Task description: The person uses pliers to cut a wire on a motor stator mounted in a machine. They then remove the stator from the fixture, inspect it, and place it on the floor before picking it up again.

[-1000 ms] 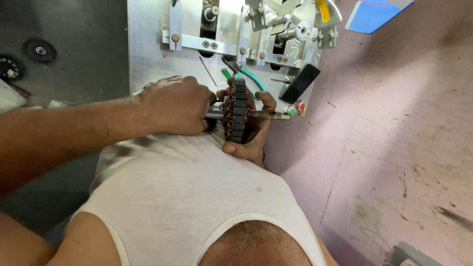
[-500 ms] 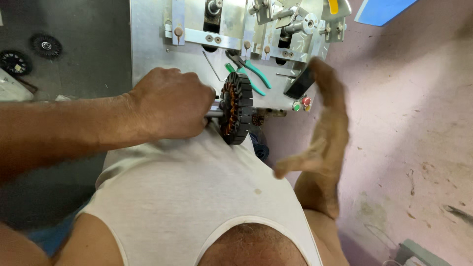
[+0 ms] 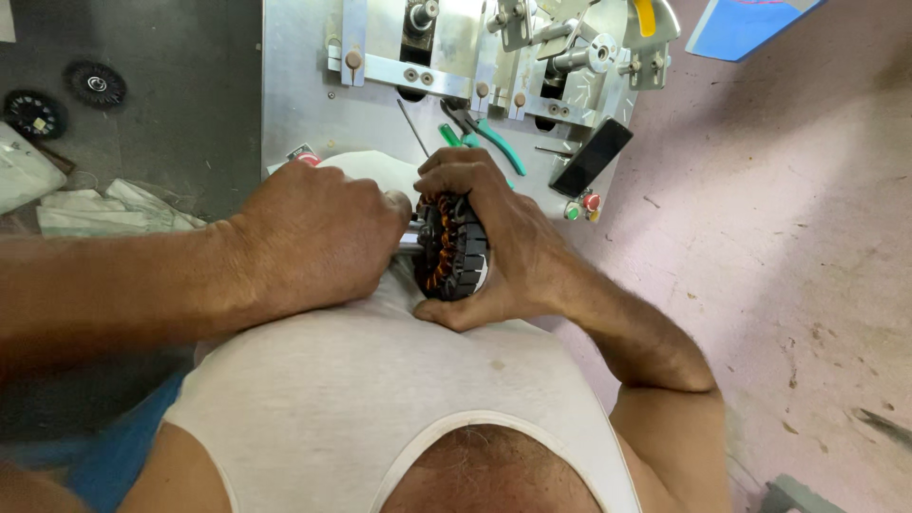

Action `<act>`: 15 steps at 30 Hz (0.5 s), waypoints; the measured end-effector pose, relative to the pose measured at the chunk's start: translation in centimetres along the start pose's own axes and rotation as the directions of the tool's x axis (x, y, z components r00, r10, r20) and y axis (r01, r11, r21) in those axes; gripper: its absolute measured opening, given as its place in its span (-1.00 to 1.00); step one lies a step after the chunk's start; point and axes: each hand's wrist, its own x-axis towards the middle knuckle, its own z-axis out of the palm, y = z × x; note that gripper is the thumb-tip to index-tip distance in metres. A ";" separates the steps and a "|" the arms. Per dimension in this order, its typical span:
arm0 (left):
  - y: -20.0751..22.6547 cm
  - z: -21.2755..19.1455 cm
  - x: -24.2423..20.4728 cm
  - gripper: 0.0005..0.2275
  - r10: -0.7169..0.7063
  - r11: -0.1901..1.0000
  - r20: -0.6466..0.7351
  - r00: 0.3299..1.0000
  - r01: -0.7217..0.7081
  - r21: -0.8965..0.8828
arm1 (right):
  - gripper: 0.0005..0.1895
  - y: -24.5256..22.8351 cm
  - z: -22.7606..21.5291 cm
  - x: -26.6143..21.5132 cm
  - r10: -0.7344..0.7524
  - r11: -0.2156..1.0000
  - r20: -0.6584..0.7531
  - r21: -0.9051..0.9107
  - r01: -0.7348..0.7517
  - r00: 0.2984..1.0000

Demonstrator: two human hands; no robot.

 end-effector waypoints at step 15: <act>0.2 -0.4 0.3 -0.80 -0.002 0.999 0.024 1.000 0.003 -0.048 | -0.02 1.0 0.4 -1.3 -0.077 0.997 -0.085 0.001 0.078 0.993</act>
